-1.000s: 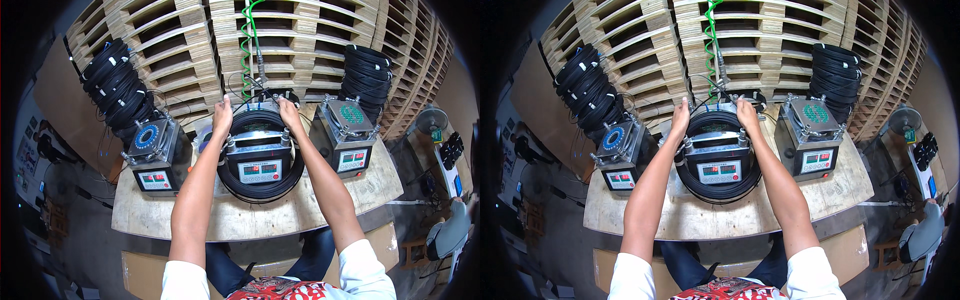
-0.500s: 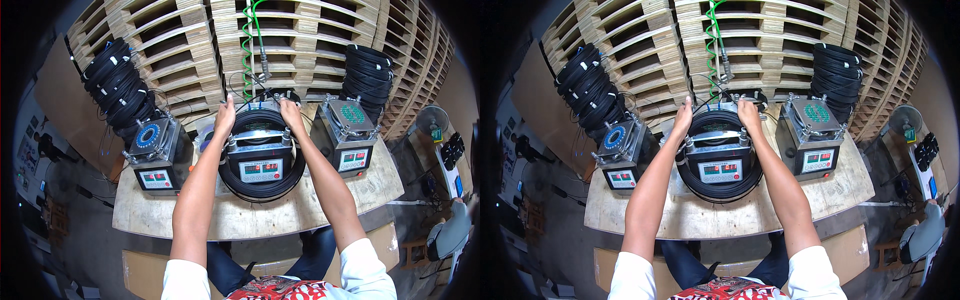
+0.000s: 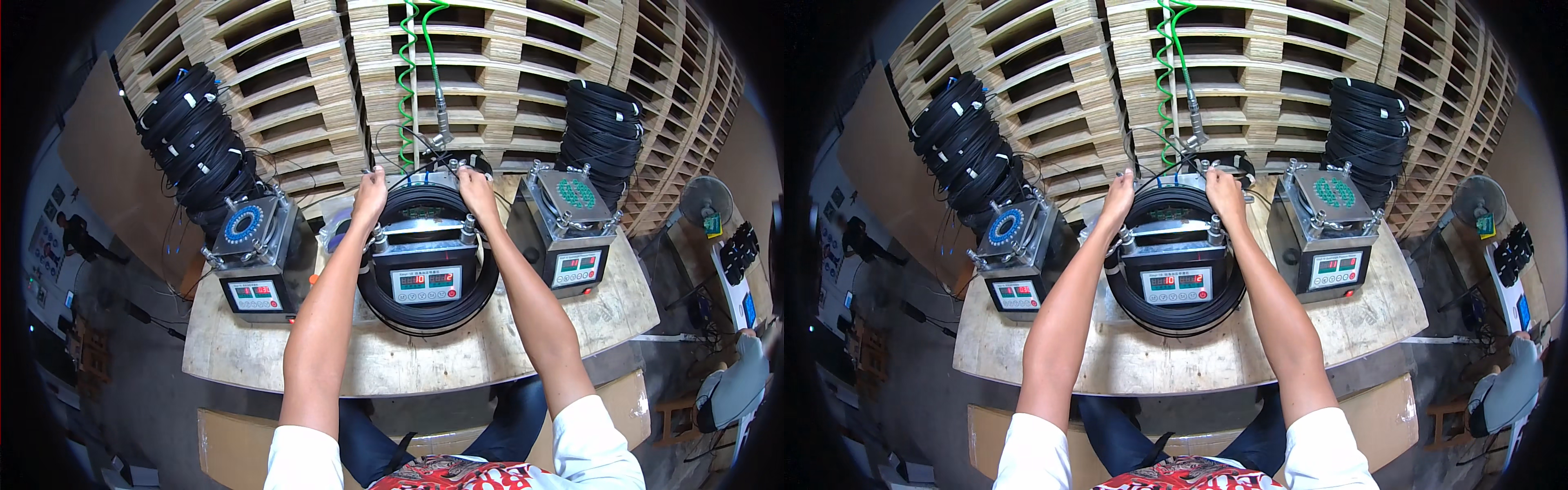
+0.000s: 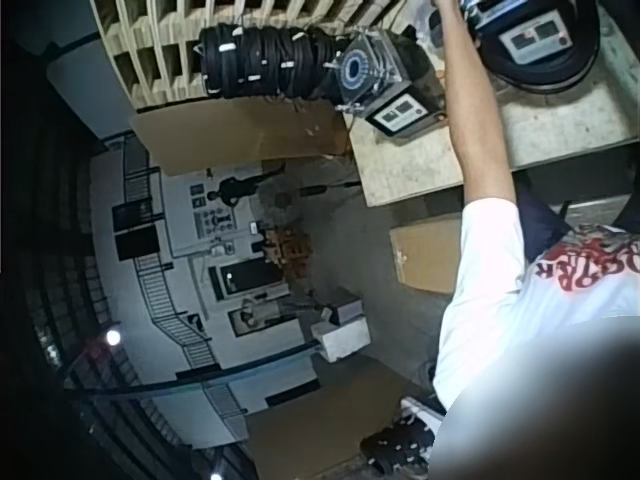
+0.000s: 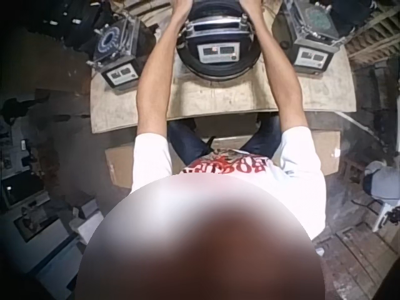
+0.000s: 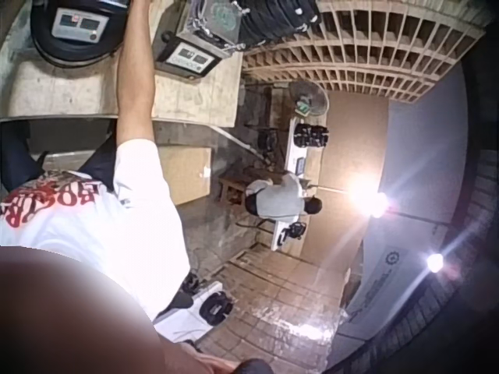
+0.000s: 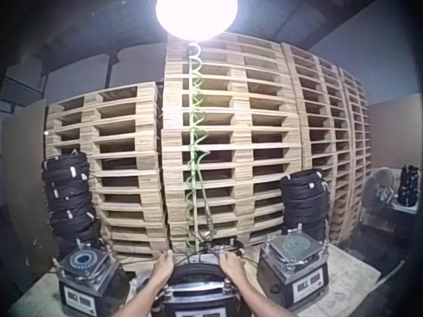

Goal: Operating a circular polishing or grinding machine to process black cable coils.

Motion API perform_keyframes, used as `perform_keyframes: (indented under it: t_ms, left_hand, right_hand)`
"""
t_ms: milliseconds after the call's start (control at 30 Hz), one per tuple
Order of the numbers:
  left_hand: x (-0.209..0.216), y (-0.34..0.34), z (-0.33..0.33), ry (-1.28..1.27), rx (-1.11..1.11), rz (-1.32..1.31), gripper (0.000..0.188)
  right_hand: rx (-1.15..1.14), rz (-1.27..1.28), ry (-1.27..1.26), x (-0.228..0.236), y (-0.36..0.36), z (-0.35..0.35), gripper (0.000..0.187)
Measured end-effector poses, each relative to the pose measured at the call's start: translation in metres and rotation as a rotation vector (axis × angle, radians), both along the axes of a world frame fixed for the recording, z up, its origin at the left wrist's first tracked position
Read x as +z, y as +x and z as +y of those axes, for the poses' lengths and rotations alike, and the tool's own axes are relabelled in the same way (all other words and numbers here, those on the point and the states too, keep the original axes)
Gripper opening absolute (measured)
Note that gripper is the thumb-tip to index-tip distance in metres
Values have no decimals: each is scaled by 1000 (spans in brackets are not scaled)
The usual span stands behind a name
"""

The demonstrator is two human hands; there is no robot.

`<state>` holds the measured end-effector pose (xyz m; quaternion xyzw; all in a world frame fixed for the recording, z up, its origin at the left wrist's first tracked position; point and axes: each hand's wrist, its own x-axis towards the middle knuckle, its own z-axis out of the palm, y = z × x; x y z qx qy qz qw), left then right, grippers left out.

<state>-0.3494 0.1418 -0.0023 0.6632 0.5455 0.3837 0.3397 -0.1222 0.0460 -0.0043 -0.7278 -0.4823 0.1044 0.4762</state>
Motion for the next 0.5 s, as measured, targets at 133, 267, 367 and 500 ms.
perform_keyframes:
  t_ms: [133,267,367,500]
  left_hand:
    - [6,4,-8,-36,2,3,78]
    - [8,0,-3,-85,29,55,81]
    - [7,2,-6,-65,61,84,80]
    - [5,5,-3,9,55,17,78]
  right_hand:
    - [23,-6,-14,-5,8,0,52]
    - [68,-25,103,-14,10,9,51]
    - [129,33,153,-23,17,15,50]
    - [129,79,173,-27,21,20,49]
